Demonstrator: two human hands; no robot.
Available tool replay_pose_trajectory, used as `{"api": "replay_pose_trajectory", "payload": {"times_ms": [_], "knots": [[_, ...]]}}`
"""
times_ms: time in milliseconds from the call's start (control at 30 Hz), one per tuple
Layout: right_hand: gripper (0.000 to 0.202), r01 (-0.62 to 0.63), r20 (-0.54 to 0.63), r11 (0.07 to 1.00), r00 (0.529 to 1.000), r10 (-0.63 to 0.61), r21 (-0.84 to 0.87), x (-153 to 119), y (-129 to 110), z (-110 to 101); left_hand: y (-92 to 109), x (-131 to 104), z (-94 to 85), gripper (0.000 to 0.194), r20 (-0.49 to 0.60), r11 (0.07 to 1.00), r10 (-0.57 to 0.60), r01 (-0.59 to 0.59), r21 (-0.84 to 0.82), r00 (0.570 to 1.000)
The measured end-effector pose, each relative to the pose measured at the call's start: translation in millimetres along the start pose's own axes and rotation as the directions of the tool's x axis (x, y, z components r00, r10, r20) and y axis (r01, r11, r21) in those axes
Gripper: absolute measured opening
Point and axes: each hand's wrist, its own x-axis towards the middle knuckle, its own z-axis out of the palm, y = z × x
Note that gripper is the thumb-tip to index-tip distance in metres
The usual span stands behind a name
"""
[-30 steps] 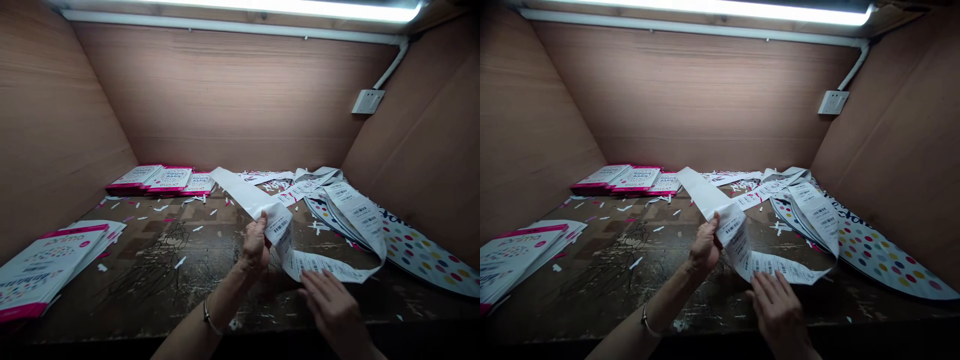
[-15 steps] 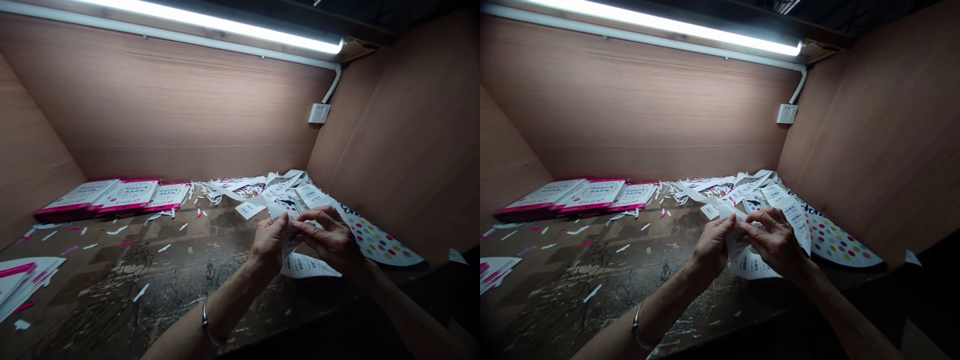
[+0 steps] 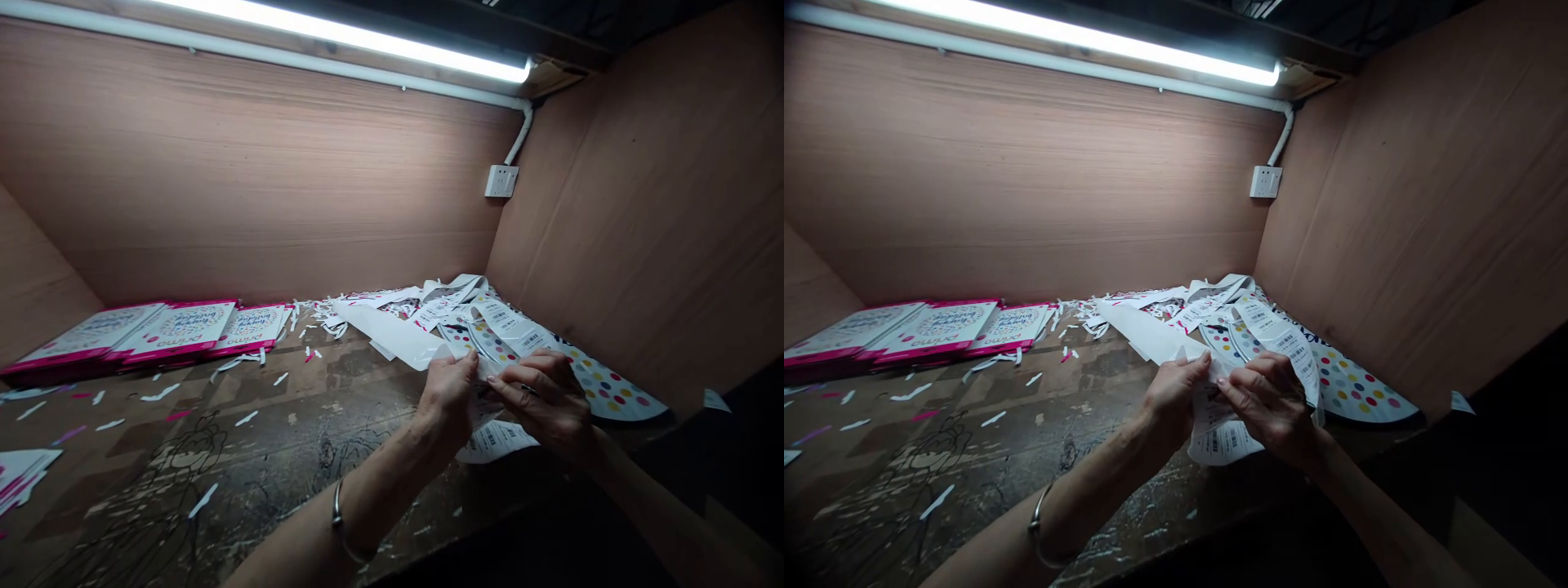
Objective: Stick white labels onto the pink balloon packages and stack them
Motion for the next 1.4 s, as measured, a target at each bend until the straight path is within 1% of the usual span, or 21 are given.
{"api": "replay_pose_trajectory", "payload": {"times_ms": [100,200,267,367,433,533,667,800,867,967,1067,1133,1233,1333,1400], "knots": [[0.034,-0.021,0.012,0.999,1.0,0.02,0.048,0,0,1,-3,3,-4.1,0.017,0.027,0.999,0.043,-0.044,0.004,0.999],[0.029,-0.094,0.011,0.991,0.996,0.093,0.093,2,-1,4,-2,2,-9.0,0.031,0.076,0.996,0.079,-0.081,0.03,0.994],[0.032,-0.143,0.01,0.985,0.99,0.142,0.102,3,-1,6,0,0,-10.9,0.036,0.067,0.994,0.105,-0.108,0.035,0.992],[0.037,-0.175,0.024,0.979,0.985,0.173,0.104,5,-1,8,1,-2,-11.3,0.036,0.052,0.992,0.123,-0.124,0.011,0.991],[0.038,-0.154,0.028,0.983,0.988,0.152,0.101,4,-1,8,0,-1,-10.8,0.035,0.054,0.994,0.109,-0.108,-0.016,0.993],[0.04,-0.086,0.02,0.993,0.996,0.085,0.084,1,-1,6,-4,3,-10.4,0.031,0.06,0.996,0.084,-0.082,-0.044,0.995],[0.043,-0.015,0.037,0.998,0.999,0.013,0.06,-5,0,3,-9,6,-11.6,0.029,0.05,0.997,0.074,-0.072,-0.04,0.996],[0.039,-0.025,0.034,0.997,0.999,0.023,0.074,-8,1,5,-10,8,-12.5,0.035,0.038,0.992,0.124,-0.123,-0.021,0.992],[0.035,-0.033,0.024,0.995,0.999,0.03,0.089,-7,1,8,-9,9,-12.0,0.035,0.033,0.992,0.128,-0.128,-0.012,0.991],[0.032,-0.015,0.028,0.999,1.0,0.014,0.042,-7,-1,10,-6,13,-11.3,0.029,-0.021,0.996,0.09,-0.089,0.013,0.996],[0.029,0.023,0.066,0.999,0.998,-0.02,-0.039,-9,-10,5,-1,14,-12.0,0.023,-0.064,0.998,0.035,-0.031,0.056,0.997],[0.026,0.023,0.068,0.997,0.997,-0.018,-0.069,-12,-20,-3,1,14,-12.5,0.024,-0.041,0.994,-0.034,0.038,0.105,0.999],[0.025,0.014,0.037,0.99,0.999,-0.009,-0.139,-19,-35,-15,1,14,-10.9,0.028,0.031,0.973,-0.144,0.136,0.185,0.989],[0.028,0.028,0.041,0.971,0.999,-0.019,-0.237,-27,-50,-26,-5,11,-6.9,0.033,0.085,0.949,-0.214,0.186,0.254,0.973],[0.032,0.018,0.041,0.964,0.999,-0.008,-0.264,-34,-56,-33,-9,5,-5.4,0.035,0.125,0.939,-0.237,0.194,0.285,0.963]]}}
